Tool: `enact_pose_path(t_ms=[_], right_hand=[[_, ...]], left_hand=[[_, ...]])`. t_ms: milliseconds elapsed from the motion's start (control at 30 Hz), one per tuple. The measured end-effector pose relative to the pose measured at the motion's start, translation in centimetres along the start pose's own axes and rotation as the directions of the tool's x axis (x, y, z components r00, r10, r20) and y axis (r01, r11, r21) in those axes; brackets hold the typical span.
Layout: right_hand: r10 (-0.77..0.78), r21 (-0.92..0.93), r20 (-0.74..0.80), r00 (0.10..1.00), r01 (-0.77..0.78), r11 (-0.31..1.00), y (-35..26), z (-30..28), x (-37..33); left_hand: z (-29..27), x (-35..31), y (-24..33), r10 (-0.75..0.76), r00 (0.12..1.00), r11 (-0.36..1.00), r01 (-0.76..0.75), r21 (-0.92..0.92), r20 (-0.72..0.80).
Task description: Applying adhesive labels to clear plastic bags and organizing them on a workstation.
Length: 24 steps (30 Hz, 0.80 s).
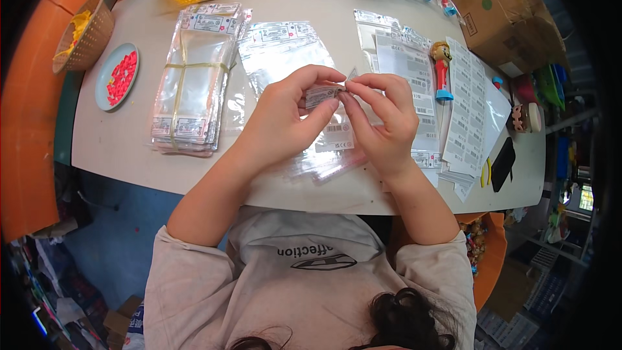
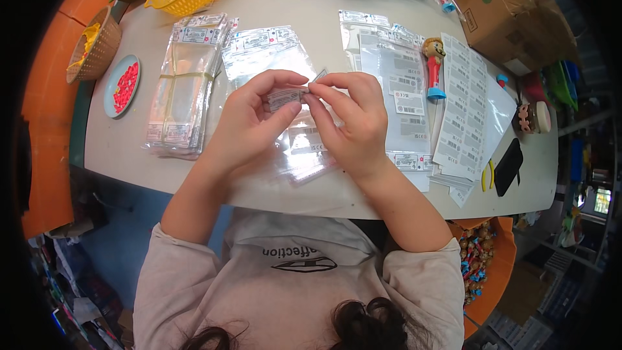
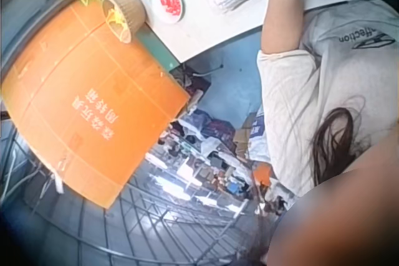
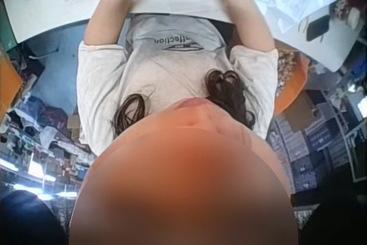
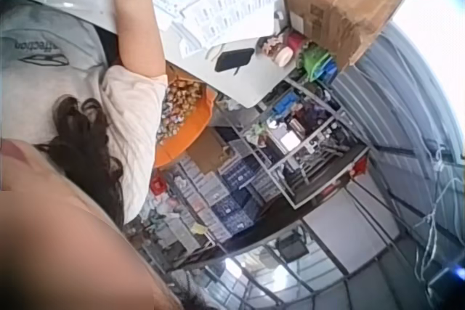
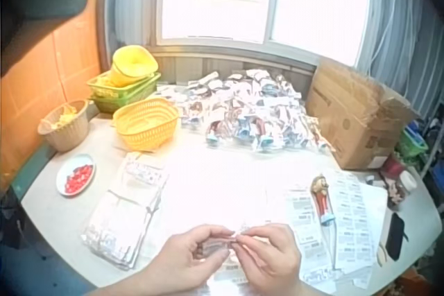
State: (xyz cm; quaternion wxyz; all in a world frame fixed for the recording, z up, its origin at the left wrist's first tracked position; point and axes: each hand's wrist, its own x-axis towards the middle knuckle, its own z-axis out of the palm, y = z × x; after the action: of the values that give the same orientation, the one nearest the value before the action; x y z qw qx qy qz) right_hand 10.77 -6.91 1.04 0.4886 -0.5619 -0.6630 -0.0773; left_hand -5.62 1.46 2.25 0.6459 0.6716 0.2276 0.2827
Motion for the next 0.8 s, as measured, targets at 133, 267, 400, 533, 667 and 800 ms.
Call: enact_pose_path(t_ms=[133,267,400,533,667,800], right_hand=[[0.037,0.001,0.01,0.999,-0.037,0.999,0.0,0.1,-0.1],[0.05,0.013,0.016,0.999,-0.051,0.999,0.1,0.3,-0.2],[0.051,0.032,0.029,0.998,-0.052,0.998,0.2,0.3,-0.2],[0.045,0.038,0.038,0.998,-0.047,0.998,0.2,0.4,-0.2],[0.048,0.05,0.044,0.998,-0.05,0.997,0.5,0.6,-0.4],[0.055,0.063,0.007,0.998,-0.056,0.996,0.4,0.9,-0.4]], left_hand=[[0.0,-0.1,0.4,0.008,1.0,0.999,-0.009,0.041,0.006],[0.1,-0.1,-0.4,0.114,0.993,0.989,-0.11,0.097,-0.036],[0.1,0.0,-0.7,0.163,0.986,0.976,-0.159,0.148,-0.017],[0.1,0.1,-0.7,0.217,0.976,0.952,-0.216,0.216,0.018],[0.0,0.0,-0.4,0.212,0.976,0.938,-0.217,0.269,0.049],[-0.1,-0.2,-0.2,0.187,0.98,0.922,-0.201,0.33,0.073]])
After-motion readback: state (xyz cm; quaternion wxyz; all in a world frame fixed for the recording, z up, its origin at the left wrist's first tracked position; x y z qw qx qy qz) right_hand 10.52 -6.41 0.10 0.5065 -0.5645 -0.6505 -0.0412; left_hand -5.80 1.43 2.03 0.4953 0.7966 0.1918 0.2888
